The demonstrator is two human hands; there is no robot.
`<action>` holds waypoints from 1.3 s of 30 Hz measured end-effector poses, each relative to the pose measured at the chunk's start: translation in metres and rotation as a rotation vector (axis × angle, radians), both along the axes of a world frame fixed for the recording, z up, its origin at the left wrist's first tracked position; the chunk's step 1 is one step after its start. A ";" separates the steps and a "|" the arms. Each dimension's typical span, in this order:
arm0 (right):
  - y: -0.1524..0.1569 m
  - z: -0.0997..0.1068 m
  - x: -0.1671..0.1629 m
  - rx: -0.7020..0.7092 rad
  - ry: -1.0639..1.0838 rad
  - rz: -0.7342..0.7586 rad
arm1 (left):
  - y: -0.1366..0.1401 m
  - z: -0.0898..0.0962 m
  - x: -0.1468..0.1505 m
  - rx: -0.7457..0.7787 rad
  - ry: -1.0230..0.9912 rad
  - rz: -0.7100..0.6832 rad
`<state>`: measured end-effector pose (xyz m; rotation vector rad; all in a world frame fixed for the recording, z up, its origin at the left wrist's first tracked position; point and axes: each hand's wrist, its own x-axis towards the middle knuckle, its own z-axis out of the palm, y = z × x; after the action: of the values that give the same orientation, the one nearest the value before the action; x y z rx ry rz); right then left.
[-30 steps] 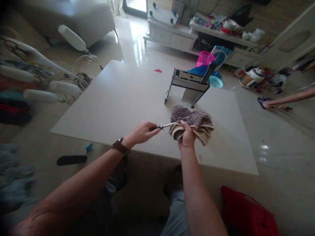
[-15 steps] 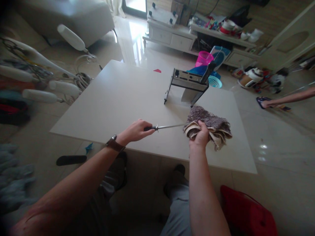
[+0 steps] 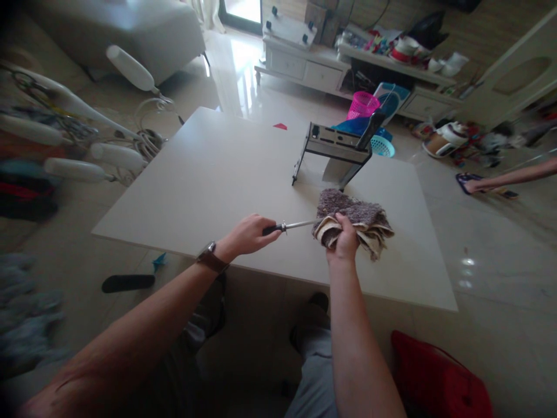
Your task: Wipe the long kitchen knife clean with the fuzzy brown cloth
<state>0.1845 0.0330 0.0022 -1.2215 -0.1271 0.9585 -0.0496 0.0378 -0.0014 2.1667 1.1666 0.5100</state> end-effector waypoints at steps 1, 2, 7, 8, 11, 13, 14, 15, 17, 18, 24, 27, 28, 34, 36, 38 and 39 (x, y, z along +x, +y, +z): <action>0.000 -0.001 -0.003 -0.007 0.002 0.027 | 0.000 0.000 0.001 0.003 -0.004 0.006; -0.001 -0.002 -0.007 -0.012 0.002 0.055 | 0.000 -0.001 0.003 0.005 -0.008 0.011; -0.005 -0.009 -0.027 0.008 -0.042 0.165 | 0.000 0.000 0.008 -0.005 -0.040 0.032; -0.006 -0.010 -0.031 0.022 -0.054 0.181 | 0.000 0.000 0.009 -0.008 -0.048 0.034; -0.009 -0.013 -0.044 0.065 -0.075 0.237 | 0.000 0.000 0.012 -0.011 -0.064 0.045; -0.012 -0.015 -0.053 0.071 -0.084 0.264 | 0.000 0.000 0.013 -0.009 -0.069 0.054; -0.013 -0.017 -0.056 0.068 -0.084 0.270 | 0.001 -0.001 0.013 -0.009 -0.070 0.057; -0.014 -0.018 -0.059 0.059 -0.080 0.273 | 0.001 -0.001 0.013 -0.009 -0.070 0.060; -0.015 -0.019 -0.064 0.033 -0.064 0.276 | 0.001 -0.001 0.013 -0.008 -0.072 0.065; -0.015 -0.019 -0.066 0.022 -0.057 0.274 | 0.000 0.000 0.012 -0.007 -0.074 0.064; -0.014 -0.018 -0.063 0.045 -0.054 0.248 | -0.001 0.001 0.013 -0.012 -0.092 0.047; -0.013 -0.018 -0.058 0.049 -0.066 0.233 | -0.001 -0.001 0.014 -0.013 -0.101 0.042; -0.012 -0.018 -0.056 0.050 -0.075 0.222 | -0.001 -0.001 0.014 -0.015 -0.101 0.042; -0.008 -0.014 -0.044 0.025 -0.042 0.141 | -0.002 0.000 0.012 -0.027 -0.087 0.036; -0.005 -0.011 -0.038 0.006 -0.013 0.100 | -0.003 0.001 0.011 -0.030 -0.075 0.033; -0.002 -0.009 -0.030 0.009 0.013 0.072 | -0.003 0.002 0.009 -0.034 -0.062 0.028; 0.000 -0.009 -0.025 0.018 0.023 0.061 | -0.003 0.003 0.008 -0.037 -0.059 0.021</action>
<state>0.1597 0.0325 -0.0064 -1.1949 -0.1551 1.0225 -0.0414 0.0347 0.0013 2.0966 1.1587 0.5533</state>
